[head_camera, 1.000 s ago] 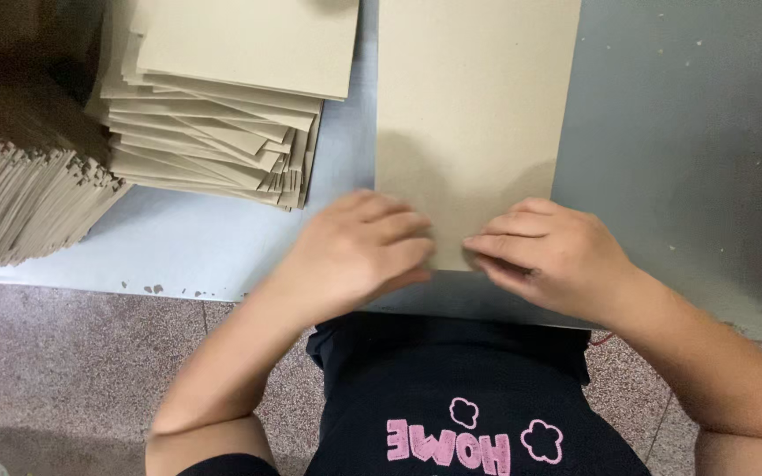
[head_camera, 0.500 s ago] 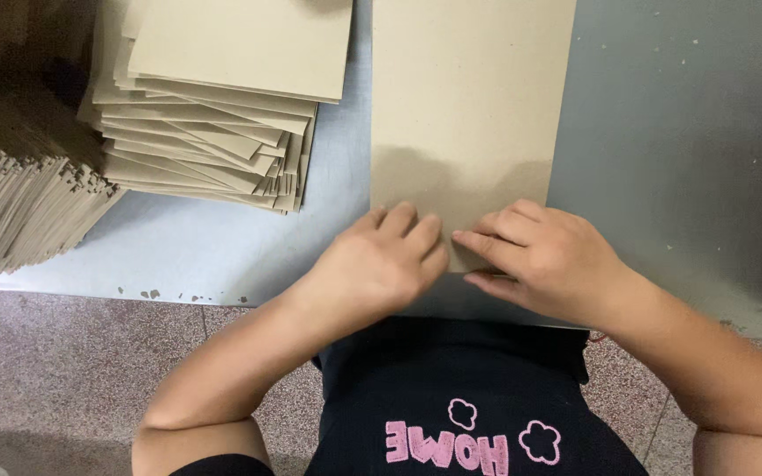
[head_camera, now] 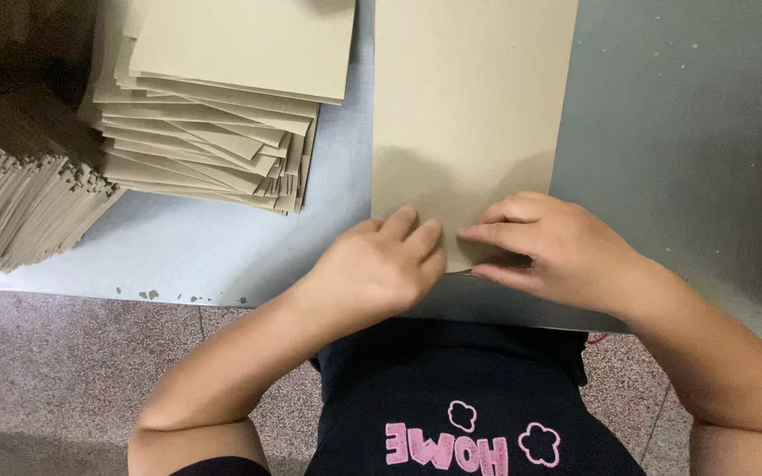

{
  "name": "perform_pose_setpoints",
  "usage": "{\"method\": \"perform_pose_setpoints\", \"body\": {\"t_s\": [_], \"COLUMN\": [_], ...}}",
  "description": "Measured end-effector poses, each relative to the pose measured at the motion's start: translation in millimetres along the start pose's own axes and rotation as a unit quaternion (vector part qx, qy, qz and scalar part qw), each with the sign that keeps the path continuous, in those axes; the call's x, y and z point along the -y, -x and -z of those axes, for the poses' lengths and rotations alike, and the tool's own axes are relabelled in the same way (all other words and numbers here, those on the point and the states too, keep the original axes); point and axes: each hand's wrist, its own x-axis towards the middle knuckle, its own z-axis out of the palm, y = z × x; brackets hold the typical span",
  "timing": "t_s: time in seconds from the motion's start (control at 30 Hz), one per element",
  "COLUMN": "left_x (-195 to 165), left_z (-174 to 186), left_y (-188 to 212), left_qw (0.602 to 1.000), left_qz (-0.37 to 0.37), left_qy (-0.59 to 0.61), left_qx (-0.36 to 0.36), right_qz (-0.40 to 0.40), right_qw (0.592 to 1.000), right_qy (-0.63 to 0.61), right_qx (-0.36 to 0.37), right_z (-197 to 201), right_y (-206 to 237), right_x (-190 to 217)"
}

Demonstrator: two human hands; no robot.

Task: The person folds kraft paper sheets in half on a metal worktable, pressing the crease flat by hand, then stacks the folded sheets in a pile beside them, repeating the folding cycle with new sheets taken from a large stack.

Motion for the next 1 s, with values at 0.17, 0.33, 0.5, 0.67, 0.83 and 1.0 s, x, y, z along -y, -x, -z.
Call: {"method": "perform_pose_setpoints", "body": {"t_s": [0.17,0.33,0.5,0.67,0.83,1.0], "left_x": [15.5,14.5,14.1,14.2,22.8,33.0], "left_z": [2.6,3.3,4.7,6.7,10.3,13.7], "left_y": [1.6,0.4,2.1,4.3,5.3,16.5], "left_qw": [0.991,0.994,0.992,0.991,0.992,0.986], "left_qz": [0.043,0.024,0.038,0.041,0.076,0.125], "left_qy": [0.126,0.101,0.121,0.129,0.096,0.111], "left_qx": [0.013,0.031,0.02,0.024,-0.006,-0.021], "right_qz": [0.003,0.014,0.016,0.004,0.03,0.073], "right_qw": [1.0,0.996,0.995,1.0,0.998,0.997], "right_qy": [0.023,0.079,0.087,0.02,0.039,-0.001], "right_qx": [-0.016,-0.027,-0.039,-0.016,-0.031,-0.029], "right_z": [-2.6,-7.1,-7.1,-4.0,-4.8,2.8], "right_y": [2.4,3.4,3.0,1.2,7.5,27.8], "right_x": [2.7,9.7,10.6,2.7,5.7,16.3]}}
